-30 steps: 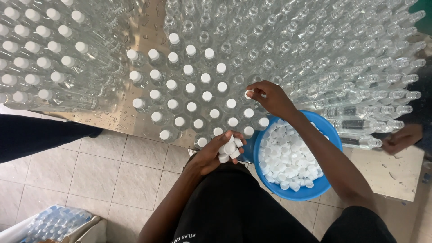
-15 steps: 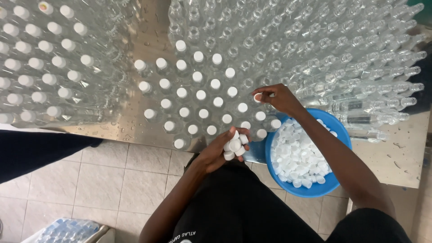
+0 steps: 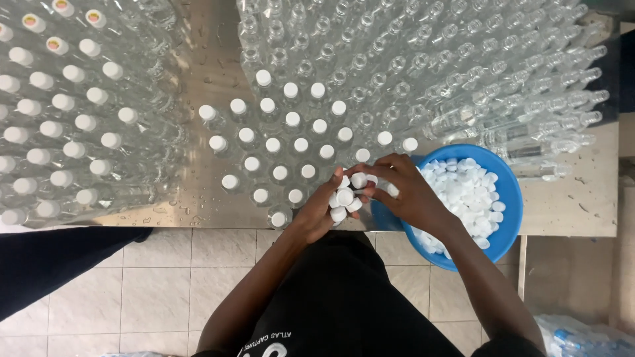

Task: The person stands at a stainless steel table and screws white plastic caps onto rows of clear plastic bottles. They pick up caps from a blue basin and secure them onto the bottle openings by hand, working systematically across the table.

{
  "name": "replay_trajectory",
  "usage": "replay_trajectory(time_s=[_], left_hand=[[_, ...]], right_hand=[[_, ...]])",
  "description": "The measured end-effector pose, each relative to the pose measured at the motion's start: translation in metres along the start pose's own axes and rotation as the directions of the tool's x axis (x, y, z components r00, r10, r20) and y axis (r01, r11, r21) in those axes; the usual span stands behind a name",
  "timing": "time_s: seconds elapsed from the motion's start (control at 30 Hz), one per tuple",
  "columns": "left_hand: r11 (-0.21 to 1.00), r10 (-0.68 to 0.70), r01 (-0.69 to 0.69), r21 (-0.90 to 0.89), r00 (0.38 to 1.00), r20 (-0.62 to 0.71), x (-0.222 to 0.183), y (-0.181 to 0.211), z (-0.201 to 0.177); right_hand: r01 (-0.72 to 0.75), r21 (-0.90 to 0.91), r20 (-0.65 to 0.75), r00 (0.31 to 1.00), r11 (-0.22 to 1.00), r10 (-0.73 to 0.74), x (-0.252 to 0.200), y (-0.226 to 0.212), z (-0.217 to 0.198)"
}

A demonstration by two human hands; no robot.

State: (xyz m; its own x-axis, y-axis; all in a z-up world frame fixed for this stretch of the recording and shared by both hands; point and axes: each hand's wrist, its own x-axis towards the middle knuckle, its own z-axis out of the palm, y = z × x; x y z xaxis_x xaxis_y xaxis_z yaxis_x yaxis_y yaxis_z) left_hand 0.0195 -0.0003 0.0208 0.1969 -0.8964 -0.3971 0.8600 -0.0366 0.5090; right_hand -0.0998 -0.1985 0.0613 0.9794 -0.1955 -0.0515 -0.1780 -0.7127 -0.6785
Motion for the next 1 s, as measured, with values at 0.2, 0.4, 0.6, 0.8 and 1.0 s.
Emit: replay_trajectory(time_s=[0.2, 0.4, 0.6, 0.8, 1.0], left_hand=[[0.998, -0.051, 0.053, 0.046, 0.998, -0.032, 0.018, -0.026, -0.01], [0.991, -0.081, 0.083, -0.103, 0.996, 0.025, 0.022, -0.018, 0.008], [0.932, -0.098, 0.054, -0.359, 0.99, -0.104, 0.024, -0.027, 0.005], [0.917, 0.041, -0.13, -0.378, 0.972, -0.233, -0.001, -0.009, -0.006], [0.924, 0.051, -0.141, -0.356, 0.967, -0.25, 0.001, -0.001, -0.011]], right_hand=[[0.061, -0.144, 0.148, 0.988, 0.988, -0.039, 0.003, -0.018, -0.013], [-0.224, 0.239, 0.074, 0.974, 0.945, 0.212, 0.01, 0.008, -0.046], [-0.172, 0.587, -0.248, 0.892, 0.791, 0.379, 0.013, 0.106, -0.046], [-0.194, 0.717, -0.224, 0.845, 0.669, 0.486, -0.022, 0.136, -0.052], [-0.13, 0.8, -0.207, 0.857, 0.586, 0.472, -0.059, 0.181, -0.047]])
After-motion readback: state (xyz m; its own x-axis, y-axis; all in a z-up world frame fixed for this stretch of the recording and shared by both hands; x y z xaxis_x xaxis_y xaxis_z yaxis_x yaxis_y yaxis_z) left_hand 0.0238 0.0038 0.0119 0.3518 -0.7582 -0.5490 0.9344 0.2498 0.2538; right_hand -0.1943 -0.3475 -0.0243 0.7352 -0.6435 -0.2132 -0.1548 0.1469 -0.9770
